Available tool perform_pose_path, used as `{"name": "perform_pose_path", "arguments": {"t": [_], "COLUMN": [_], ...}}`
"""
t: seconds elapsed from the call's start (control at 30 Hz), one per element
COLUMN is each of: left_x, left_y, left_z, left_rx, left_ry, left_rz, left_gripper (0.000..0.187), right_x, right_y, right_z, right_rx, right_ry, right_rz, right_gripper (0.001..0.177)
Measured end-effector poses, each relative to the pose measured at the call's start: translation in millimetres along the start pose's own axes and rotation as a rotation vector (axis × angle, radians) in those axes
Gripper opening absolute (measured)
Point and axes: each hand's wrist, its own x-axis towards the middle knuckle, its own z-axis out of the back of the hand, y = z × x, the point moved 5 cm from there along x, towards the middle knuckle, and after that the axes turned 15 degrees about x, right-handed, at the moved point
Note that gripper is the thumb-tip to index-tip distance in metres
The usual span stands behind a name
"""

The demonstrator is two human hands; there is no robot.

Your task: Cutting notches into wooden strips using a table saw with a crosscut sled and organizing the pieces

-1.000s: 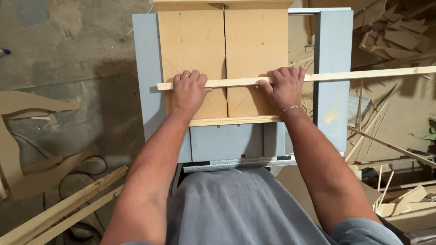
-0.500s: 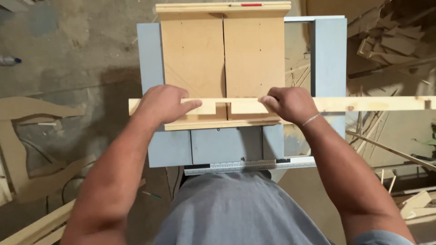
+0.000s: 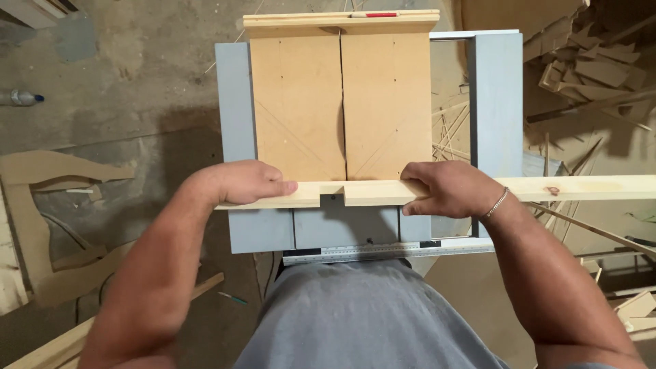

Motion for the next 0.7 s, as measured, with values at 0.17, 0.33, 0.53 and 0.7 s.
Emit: {"name": "perform_pose_path", "arguments": {"t": [0.17, 0.33, 0.53, 0.7], "left_x": [-28.3, -68.6, -93.1, -97.8], "left_y": [-15.1, -54.8, -48.6, -35.8], "left_z": [0.9, 9.4, 12.9, 15.1], "left_rx": [0.047, 0.236, 0.384, 0.261], "left_ry": [-0.102, -0.324, -0.354, -0.306], "left_rz": [-0.023, -0.077, -0.091, -0.106], "left_gripper": [0.057, 0.036, 0.032, 0.032], "right_x": [-3.2, -0.3, -0.9, 7.3], "right_y": [4.6, 14.7, 41.6, 35.2], "right_z": [1.2, -12.8, -33.7, -60.5], "right_rx": [0.108, 0.264, 0.547, 0.724], "right_ry": [0.042, 0.245, 0.542, 0.735], "right_rz": [-0.044, 0.047, 0.088, 0.019], "right_gripper": [0.055, 0.041, 0.042, 0.049]}}
